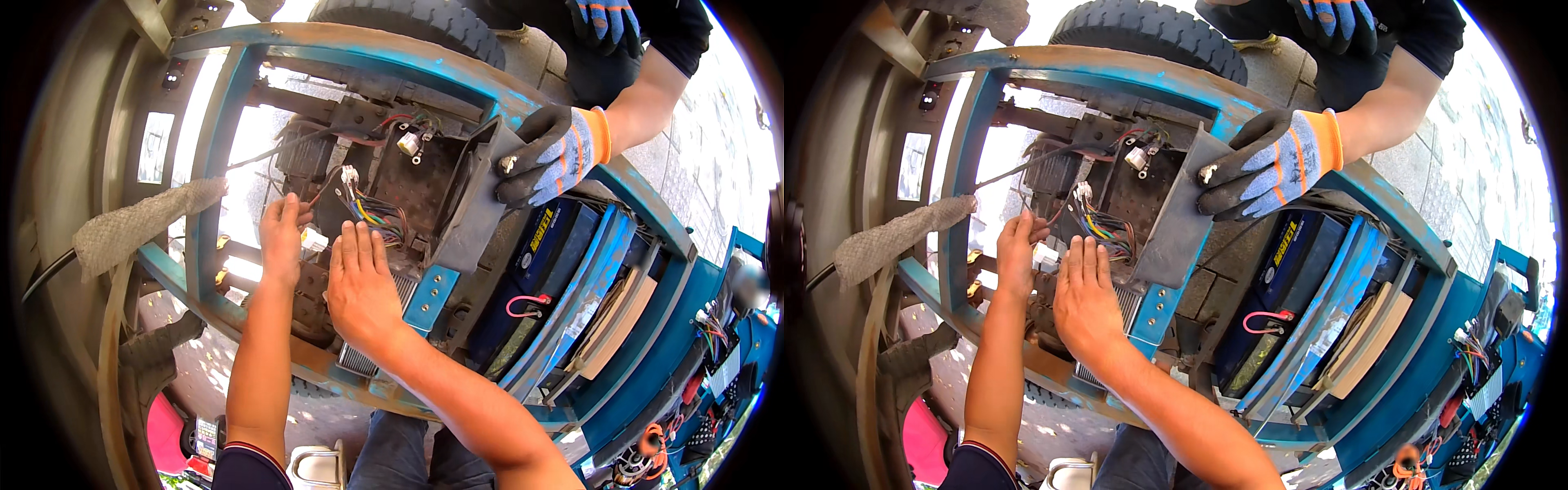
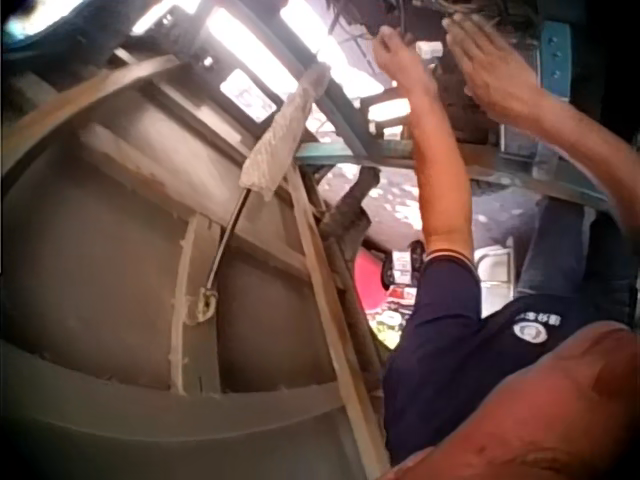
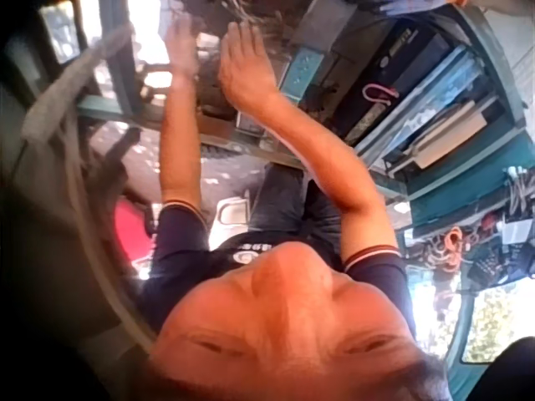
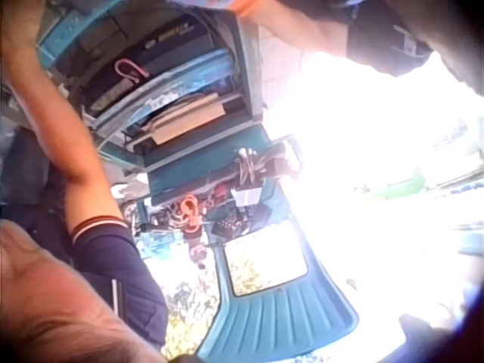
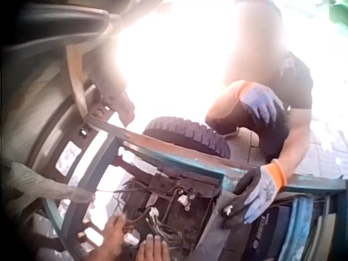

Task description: The person connects wires to a yellow terminal block and a silver heatsink component inside the frame of a blue three-wheeled vehicle. They then pick up an orange cylindrical component with wires and connect it to the terminal block, securing the connections.

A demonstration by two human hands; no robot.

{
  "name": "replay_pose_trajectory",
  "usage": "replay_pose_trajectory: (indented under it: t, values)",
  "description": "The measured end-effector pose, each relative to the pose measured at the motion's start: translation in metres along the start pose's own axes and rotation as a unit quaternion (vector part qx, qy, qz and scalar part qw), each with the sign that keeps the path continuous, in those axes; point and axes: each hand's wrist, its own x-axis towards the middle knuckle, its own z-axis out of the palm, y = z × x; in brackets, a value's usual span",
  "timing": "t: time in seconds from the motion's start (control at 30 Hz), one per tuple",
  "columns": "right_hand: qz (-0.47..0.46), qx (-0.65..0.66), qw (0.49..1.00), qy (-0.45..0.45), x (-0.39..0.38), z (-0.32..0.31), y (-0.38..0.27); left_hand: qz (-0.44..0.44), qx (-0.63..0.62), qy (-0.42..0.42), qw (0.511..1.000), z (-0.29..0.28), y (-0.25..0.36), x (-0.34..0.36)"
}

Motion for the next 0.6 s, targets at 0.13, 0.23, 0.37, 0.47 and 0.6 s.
replay_pose_trajectory:
  t: [0.13, 0.23, 0.37, 0.47, 0.6]
  values:
    - [-0.048, 0.033, 0.995, -0.082, 0.005, -0.007, -0.003, 0.117, 0.117, 0.143, 0.976, -0.015, -0.034, 0.01]
    - [-0.096, 0.065, 0.989, -0.091, -0.009, -0.015, -0.004, 0.135, 0.044, -0.123, 0.982, 0.005, -0.016, -0.007]
    - [-0.017, 0.183, 0.98, 0.073, -0.07, -0.019, -0.019, 0.089, 0.165, -0.222, 0.957, 0.002, -0.041, 0.013]
    - [0.067, 0.317, 0.934, 0.15, -0.14, -0.036, -0.014, 0.049, 0.129, -0.164, 0.977, -0.022, -0.064, 0.042]
    - [0.122, 0.373, 0.905, 0.161, -0.241, -0.068, 0.022, 0.066, 0.115, -0.054, 0.99, -0.062, -0.083, 0.069]
